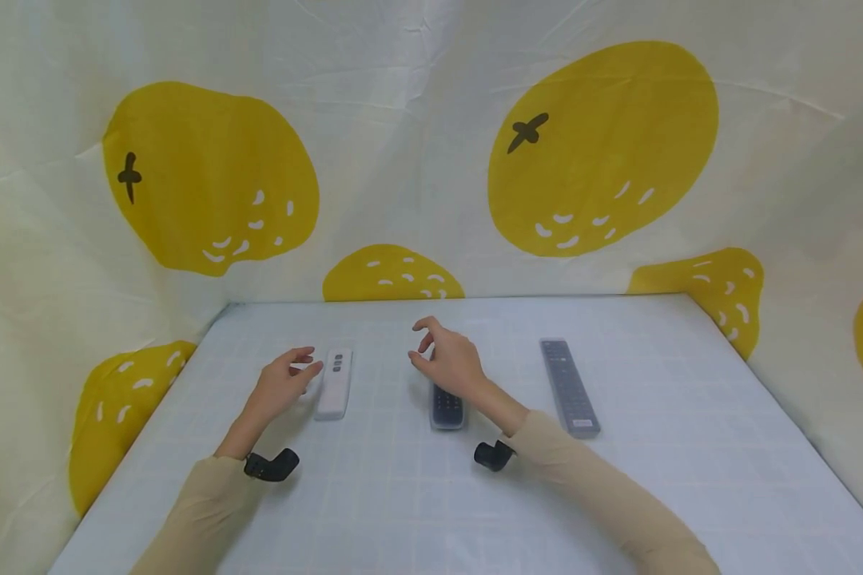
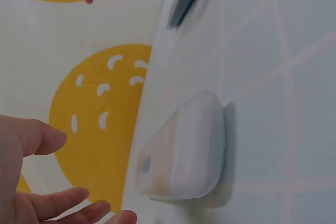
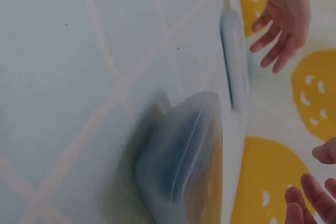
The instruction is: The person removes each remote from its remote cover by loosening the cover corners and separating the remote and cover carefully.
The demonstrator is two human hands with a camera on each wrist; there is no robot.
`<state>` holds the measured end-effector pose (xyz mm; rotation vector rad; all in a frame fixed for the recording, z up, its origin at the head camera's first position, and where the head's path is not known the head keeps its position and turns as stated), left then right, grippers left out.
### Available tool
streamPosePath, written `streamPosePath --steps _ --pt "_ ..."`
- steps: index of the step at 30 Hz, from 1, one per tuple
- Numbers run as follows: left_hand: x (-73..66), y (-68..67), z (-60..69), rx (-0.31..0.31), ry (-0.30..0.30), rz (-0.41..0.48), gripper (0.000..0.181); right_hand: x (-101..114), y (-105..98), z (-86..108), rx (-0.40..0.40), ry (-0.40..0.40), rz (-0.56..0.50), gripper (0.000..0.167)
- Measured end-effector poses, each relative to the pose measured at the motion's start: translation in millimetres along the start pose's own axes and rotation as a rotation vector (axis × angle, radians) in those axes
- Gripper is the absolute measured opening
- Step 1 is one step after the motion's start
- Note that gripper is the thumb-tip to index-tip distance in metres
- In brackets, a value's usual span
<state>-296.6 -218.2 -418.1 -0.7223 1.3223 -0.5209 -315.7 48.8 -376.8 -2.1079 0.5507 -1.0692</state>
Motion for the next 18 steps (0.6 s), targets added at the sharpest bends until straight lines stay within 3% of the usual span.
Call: streamPosePath --steps 18 --pt "14.2 10.9 -20.3 0.154 -0.106 0.001 0.061 9.0 52.3 -19.3 0.13 0.118 -0.202 0.047"
Point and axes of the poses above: each hand's wrist, its own z-axis away from the middle knuckle, its own y-axis out of the palm, x = y × z, the point moved 9 cm from there along -z, towards the middle knuckle, and after that the axes turned 5 degrees about -y, right-handed, at the moved point
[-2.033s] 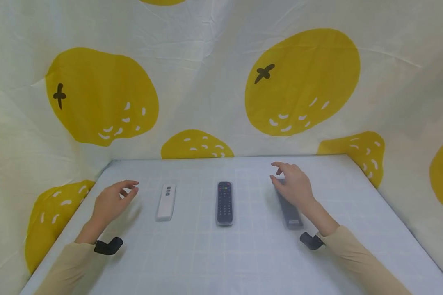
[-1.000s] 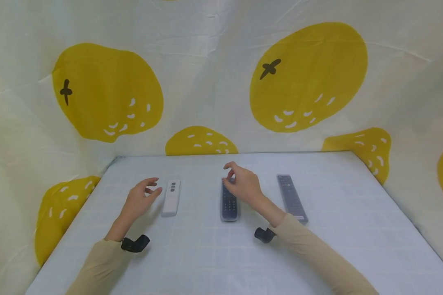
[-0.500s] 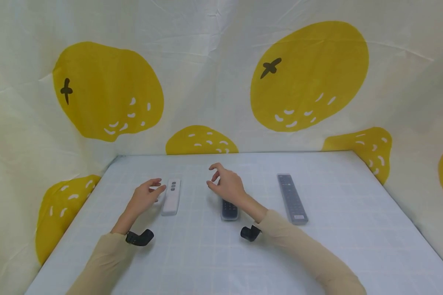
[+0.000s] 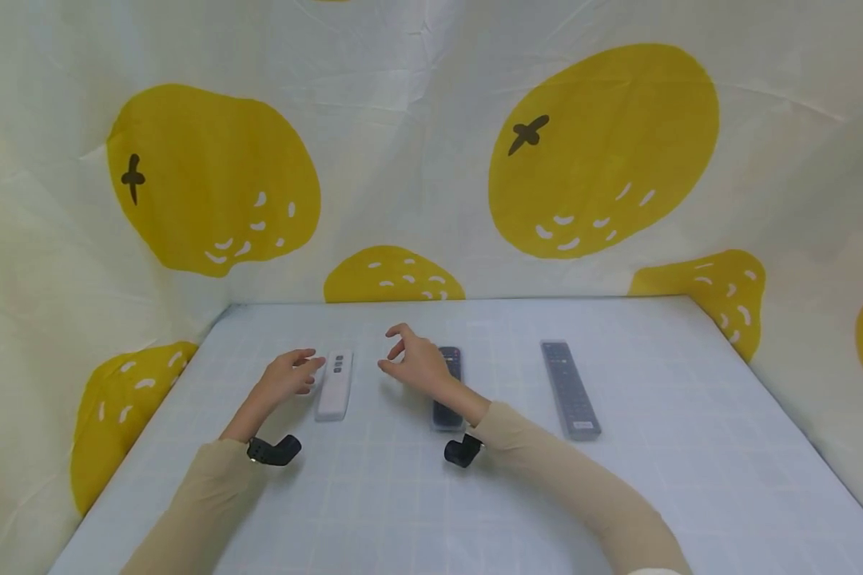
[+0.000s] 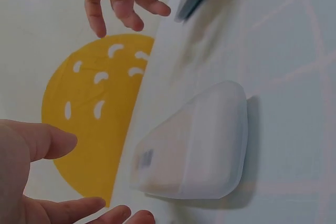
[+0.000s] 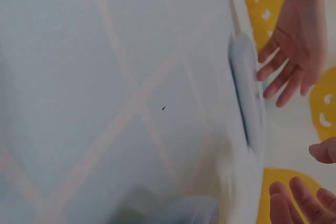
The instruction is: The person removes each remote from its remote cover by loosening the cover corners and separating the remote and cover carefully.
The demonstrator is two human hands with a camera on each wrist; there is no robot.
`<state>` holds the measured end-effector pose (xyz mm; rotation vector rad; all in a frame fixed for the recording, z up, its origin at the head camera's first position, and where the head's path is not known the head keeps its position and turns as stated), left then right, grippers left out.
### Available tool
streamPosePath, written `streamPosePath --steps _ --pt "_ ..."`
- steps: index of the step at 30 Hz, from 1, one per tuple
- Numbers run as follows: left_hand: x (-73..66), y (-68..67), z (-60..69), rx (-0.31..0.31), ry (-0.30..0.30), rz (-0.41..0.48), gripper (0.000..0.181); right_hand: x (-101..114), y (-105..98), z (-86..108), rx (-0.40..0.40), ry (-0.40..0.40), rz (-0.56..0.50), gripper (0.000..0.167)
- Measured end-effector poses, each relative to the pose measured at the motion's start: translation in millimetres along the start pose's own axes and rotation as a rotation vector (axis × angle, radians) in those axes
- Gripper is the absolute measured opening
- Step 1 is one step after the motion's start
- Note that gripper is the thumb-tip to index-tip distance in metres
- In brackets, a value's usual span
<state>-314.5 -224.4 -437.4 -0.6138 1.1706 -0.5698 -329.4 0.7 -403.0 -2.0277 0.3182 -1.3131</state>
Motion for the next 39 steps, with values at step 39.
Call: streamPosePath --steps 39 --pt "17.7 17.1 -27.8 0.125 -0.062 0.128 0.054 -8.6 77.6 -31.8 0.16 0.301 -0.307 0.051"
Point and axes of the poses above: each hand's wrist, its own z-axis away from the middle knuckle, its own y-axis out of the palm, x = y × z, the point moved 9 cm from there along -z, towards the middle knuckle, and after that the axes turned 5 degrees about -y, right-handed, at the moved point
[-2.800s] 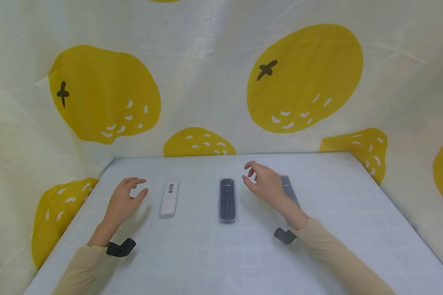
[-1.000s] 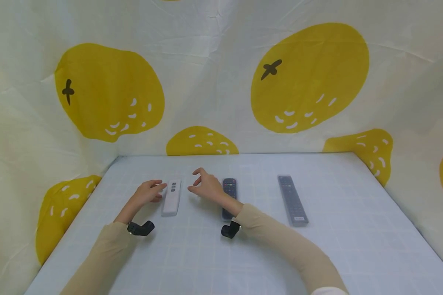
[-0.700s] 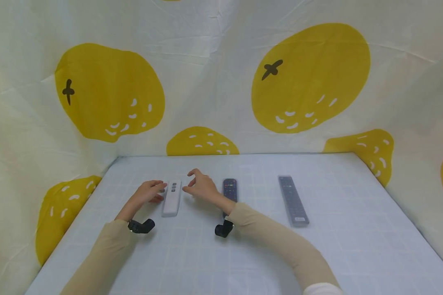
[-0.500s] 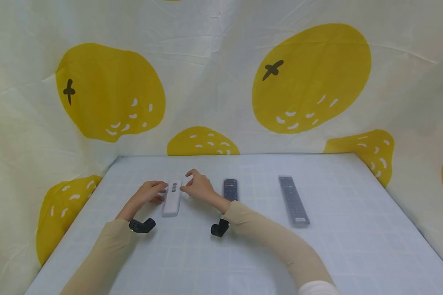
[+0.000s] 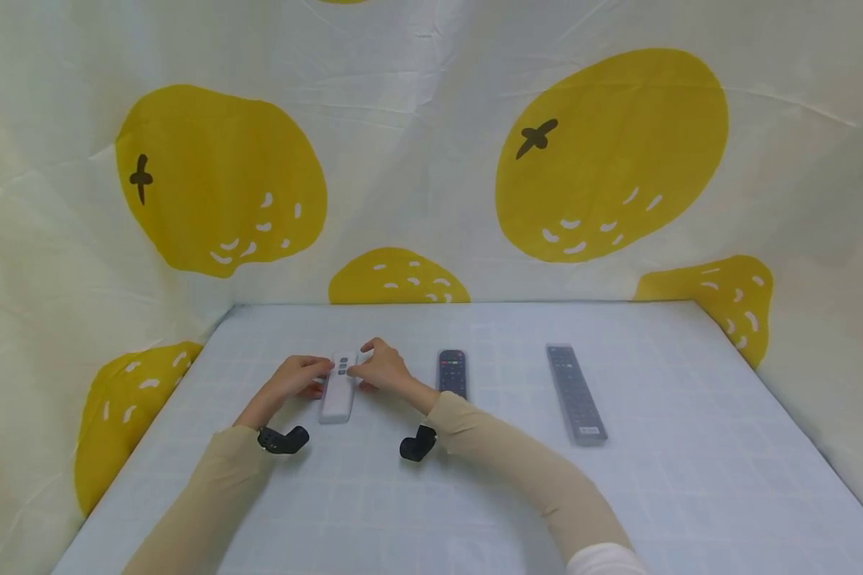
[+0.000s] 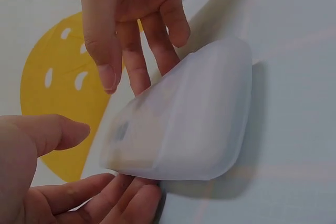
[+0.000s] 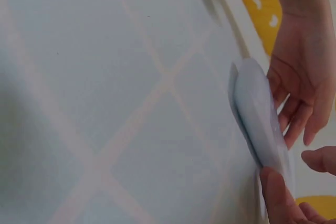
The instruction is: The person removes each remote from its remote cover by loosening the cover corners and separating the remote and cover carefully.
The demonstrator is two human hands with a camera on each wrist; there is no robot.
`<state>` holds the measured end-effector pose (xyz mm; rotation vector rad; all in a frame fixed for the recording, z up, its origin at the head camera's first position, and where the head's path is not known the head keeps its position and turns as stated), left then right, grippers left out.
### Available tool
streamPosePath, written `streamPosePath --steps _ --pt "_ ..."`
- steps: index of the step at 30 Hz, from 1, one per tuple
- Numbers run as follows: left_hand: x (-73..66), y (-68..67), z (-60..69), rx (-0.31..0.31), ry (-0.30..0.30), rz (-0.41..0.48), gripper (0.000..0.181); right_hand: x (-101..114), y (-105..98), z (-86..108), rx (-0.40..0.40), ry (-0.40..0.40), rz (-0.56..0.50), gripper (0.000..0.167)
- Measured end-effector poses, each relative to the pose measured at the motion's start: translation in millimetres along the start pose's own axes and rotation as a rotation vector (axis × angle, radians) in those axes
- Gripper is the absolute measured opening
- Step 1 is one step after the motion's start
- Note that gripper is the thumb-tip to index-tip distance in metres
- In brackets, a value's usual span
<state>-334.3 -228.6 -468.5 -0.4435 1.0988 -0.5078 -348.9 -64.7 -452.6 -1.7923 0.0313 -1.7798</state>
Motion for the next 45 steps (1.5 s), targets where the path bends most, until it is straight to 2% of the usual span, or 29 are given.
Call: streamPosePath --steps 5,13,24,31,38,45 --pt "-0.9 2.2 -1.2 0.0 0.019 -0.003 0.052 -2.7 1.3 -1.5 -0.005 0.028 -0.027 0.049" --pt "1.4 2.5 -3.8 -0.001 0.016 0.029 0.044 -5.0 5.2 -3.4 0.003 0.052 -0.048 0.048" --pt "1.7 4.0 -3.2 0.014 0.025 0.053 0.043 -7.3 8.8 -5.3 0.022 0.027 -0.076 0.046" --pt "2.2 6.0 -2.5 0.024 0.019 0.039 0.045 -7.7 8.9 -6.1 0.018 0.008 -0.086 0.045" --pt "-0.5 6.6 -1.2 0.031 0.019 0.053 0.044 -7.2 5.9 -5.0 -0.013 0.0 -0.07 0.041" --pt "-3.9 6.7 2.6 0.037 0.03 0.103 0.045 -5.5 3.9 -1.5 -0.034 -0.001 -0.122 0.04"
Point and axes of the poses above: each hand's wrist, its own z-axis away from the middle knuckle, its own y-axis out of the palm, x = y × z, the point moved 9 cm from there along -z, towards the middle knuckle, and after that the axes turned 5 degrees about -y, right-handed, at the moved point
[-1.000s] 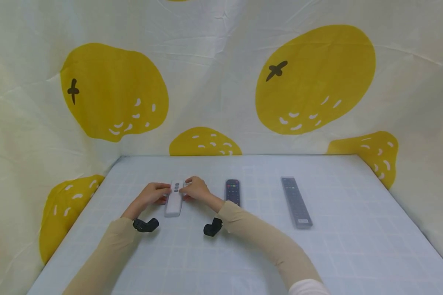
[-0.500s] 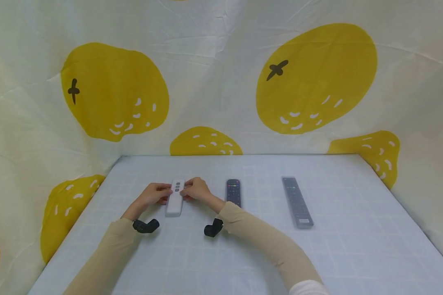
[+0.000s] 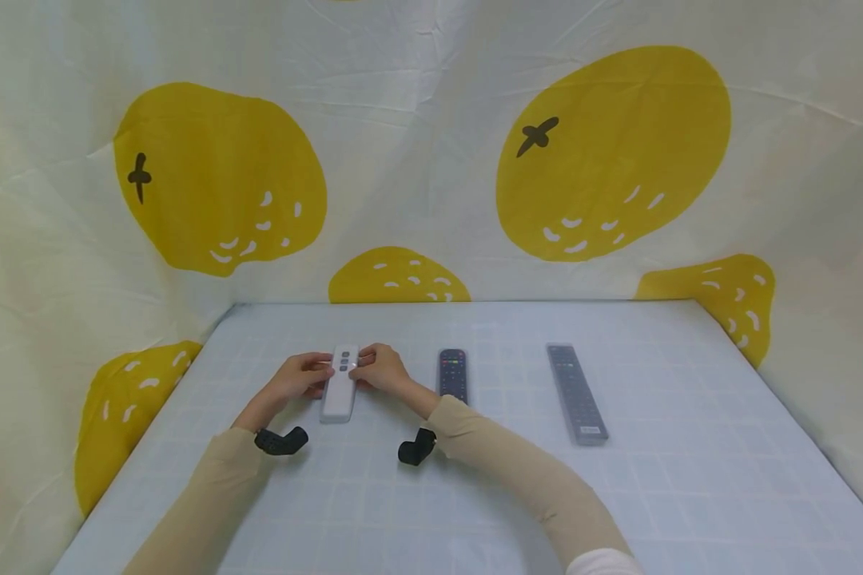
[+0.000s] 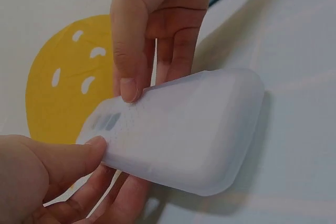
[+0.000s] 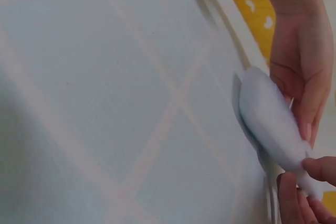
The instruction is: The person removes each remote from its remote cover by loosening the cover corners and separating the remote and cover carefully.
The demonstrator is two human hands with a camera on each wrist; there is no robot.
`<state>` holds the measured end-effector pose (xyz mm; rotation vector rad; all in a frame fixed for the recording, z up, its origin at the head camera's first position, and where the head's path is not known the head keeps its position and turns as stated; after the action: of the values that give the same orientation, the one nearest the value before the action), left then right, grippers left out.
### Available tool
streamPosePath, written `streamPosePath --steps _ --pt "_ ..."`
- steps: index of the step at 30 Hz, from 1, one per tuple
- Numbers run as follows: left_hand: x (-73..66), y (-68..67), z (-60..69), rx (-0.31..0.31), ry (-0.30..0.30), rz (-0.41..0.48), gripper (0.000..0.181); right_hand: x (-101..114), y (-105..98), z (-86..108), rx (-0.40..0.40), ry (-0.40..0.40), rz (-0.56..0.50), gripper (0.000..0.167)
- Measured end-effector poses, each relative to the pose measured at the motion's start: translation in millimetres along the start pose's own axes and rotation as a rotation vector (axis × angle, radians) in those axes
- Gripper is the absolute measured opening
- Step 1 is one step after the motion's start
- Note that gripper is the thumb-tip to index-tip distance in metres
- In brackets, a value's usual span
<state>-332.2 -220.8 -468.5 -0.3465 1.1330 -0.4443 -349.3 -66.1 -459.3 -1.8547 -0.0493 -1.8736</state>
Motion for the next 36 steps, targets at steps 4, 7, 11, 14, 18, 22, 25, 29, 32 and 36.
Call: streamPosePath --steps 4,7,11,14,18,22,25,29,32,36 --pt "-1.1 -1.3 -0.2 0.002 0.016 0.042 0.047 -0.2 -1.1 0.7 -0.02 0.018 -0.044 0.041" --pt "-2.5 -2.0 -1.0 0.004 0.035 0.059 0.047 0.2 -2.2 1.3 -0.028 0.022 -0.062 0.041" --pt "-4.5 -1.6 -1.5 0.004 0.047 0.06 0.047 0.9 -3.8 2.3 -0.032 0.018 -0.083 0.043" --pt "-5.4 -1.1 -1.6 0.001 0.048 0.056 0.047 3.0 -4.9 4.0 -0.032 0.01 -0.105 0.044" --pt "-7.4 -0.9 -1.7 -0.009 0.052 0.059 0.048 7.2 -6.7 6.3 -0.026 -0.006 -0.127 0.045" --pt "-9.3 -0.4 -2.7 -0.013 0.068 0.067 0.048 9.6 -7.7 7.8 -0.013 -0.021 -0.135 0.044" --pt "-10.5 -0.3 -3.0 -0.014 0.088 0.083 0.048 9.5 -8.3 8.2 -0.007 -0.027 -0.145 0.042" --pt "-13.8 -0.8 -1.3 -0.014 0.119 0.097 0.048 8.6 -9.8 8.0 -0.005 -0.032 -0.146 0.04" --pt "-17.6 -1.9 1.7 -0.017 0.149 0.105 0.047 10.1 -10.8 8.6 0.0 -0.04 -0.138 0.039" --pt "-22.5 -3.7 7.1 -0.019 0.197 0.117 0.046 13.9 -11.0 11.2 0.017 -0.039 -0.135 0.038"
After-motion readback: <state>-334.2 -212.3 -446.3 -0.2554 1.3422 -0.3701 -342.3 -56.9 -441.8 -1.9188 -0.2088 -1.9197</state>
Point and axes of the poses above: each hand's wrist, its own z-axis away from the middle knuckle, its own y-axis out of the palm, x = y × z, the point moved 9 cm from there along -z, towards the middle knuckle, and after that the axes turned 5 degrees about -y, right-handed, at the moved point
